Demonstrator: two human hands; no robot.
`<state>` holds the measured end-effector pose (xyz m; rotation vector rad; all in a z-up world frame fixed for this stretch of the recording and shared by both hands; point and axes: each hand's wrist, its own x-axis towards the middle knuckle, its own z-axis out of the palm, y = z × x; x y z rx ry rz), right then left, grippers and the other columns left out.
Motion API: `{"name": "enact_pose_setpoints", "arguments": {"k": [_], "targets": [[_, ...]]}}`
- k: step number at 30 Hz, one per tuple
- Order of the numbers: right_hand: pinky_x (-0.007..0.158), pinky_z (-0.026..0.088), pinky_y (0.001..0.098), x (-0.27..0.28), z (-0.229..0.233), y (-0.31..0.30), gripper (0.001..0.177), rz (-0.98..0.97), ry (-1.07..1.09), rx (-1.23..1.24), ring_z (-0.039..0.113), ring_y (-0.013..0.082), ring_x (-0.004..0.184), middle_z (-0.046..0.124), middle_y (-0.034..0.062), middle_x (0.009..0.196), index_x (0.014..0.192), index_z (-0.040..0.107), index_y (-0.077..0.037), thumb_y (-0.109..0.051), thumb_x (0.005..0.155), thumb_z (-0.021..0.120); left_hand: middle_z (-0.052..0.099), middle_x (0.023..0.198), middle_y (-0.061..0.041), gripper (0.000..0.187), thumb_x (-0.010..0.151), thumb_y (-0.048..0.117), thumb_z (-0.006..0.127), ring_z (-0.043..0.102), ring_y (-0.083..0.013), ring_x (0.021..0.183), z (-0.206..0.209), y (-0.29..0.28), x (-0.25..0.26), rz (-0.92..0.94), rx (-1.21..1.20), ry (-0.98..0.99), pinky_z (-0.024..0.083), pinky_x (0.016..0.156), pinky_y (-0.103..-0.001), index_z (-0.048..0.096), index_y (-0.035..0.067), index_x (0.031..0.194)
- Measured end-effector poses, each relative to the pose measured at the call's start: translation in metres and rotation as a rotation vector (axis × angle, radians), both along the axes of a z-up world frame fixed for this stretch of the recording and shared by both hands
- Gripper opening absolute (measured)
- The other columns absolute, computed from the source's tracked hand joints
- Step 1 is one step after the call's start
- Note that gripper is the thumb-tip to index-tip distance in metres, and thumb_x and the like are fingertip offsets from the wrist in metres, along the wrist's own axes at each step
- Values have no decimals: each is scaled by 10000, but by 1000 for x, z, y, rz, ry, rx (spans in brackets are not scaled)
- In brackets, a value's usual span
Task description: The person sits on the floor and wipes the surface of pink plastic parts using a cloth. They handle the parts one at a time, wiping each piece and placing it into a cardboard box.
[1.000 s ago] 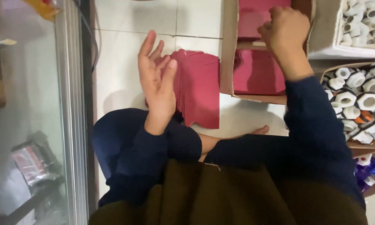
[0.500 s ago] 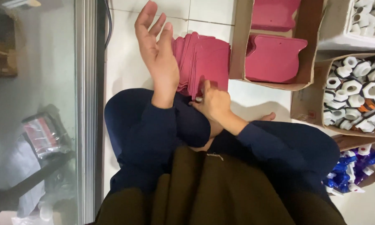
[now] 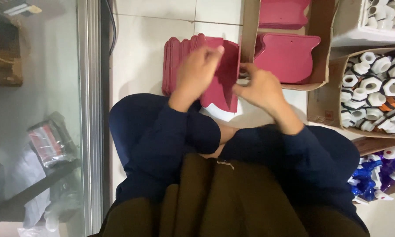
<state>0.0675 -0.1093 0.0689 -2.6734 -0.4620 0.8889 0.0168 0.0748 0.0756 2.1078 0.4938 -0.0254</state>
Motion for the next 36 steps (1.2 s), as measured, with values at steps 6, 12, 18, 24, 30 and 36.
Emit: {"name": "enact_pose_setpoints", "arguments": {"k": [6, 12, 18, 24, 30, 36], "targets": [[884, 521, 589, -21, 29, -9, 661, 36, -116, 514, 674, 506, 1052, 742, 252, 1088, 1321, 684, -48, -272, 713, 815, 339, 1587, -318, 1246, 723, 777, 621, 411, -501, 1424, -68, -42, 18, 80, -764, 273, 606, 546, -595, 253, -42, 1586], [775, 529, 450, -14, 23, -14, 578, -55, -87, 811, 689, 343, 872, 726, 185, 956, 1313, 707, -147, -345, 802, 893, 712, 821, -193, 243, 850, 228, 714, 679, -394, 632, -116, -26, 20, 429, -1338, 165, 414, 318, -429, 699, -5, 917], [561, 591, 280, 18, -13, -30, 351, -713, 236, 1397, 736, 197, 793, 685, 126, 1127, 1364, 548, -135, -292, 1053, 585, 751, 1060, -231, 313, 885, 212, 776, 756, -353, 913, -54, -30, 14, 445, -1515, 70, 625, 742, -477, 715, -10, 1098], [1065, 408, 552, -15, -41, 1, 481, 59, -662, 933, 516, 471, 1276, 529, 214, 1369, 1523, 473, -95, -143, 1069, 625, 703, 1257, -197, 462, 1050, 439, 615, 709, -348, 1133, -57, -37, 15, 86, -1742, -97, 595, 963, -536, 677, 44, 1282], [1076, 411, 531, -21, -53, 6, 830, 154, -850, 767, 486, 394, 1377, 459, 134, 1591, 1595, 324, -55, -228, 945, 811, 710, 1235, -203, 530, 1064, 505, 539, 716, -343, 1112, -62, -36, 13, 96, -1682, -159, 619, 933, -517, 690, 37, 1263], [993, 429, 489, -25, -38, 5, 538, 277, -1030, 562, 474, 359, 1330, 526, 79, 1538, 1483, 602, -224, -515, 1032, 588, 725, 1206, -212, 555, 1063, 545, 483, 733, -341, 1076, -59, -36, 11, 67, -1615, -153, 638, 881, -510, 707, 73, 1251]]}}
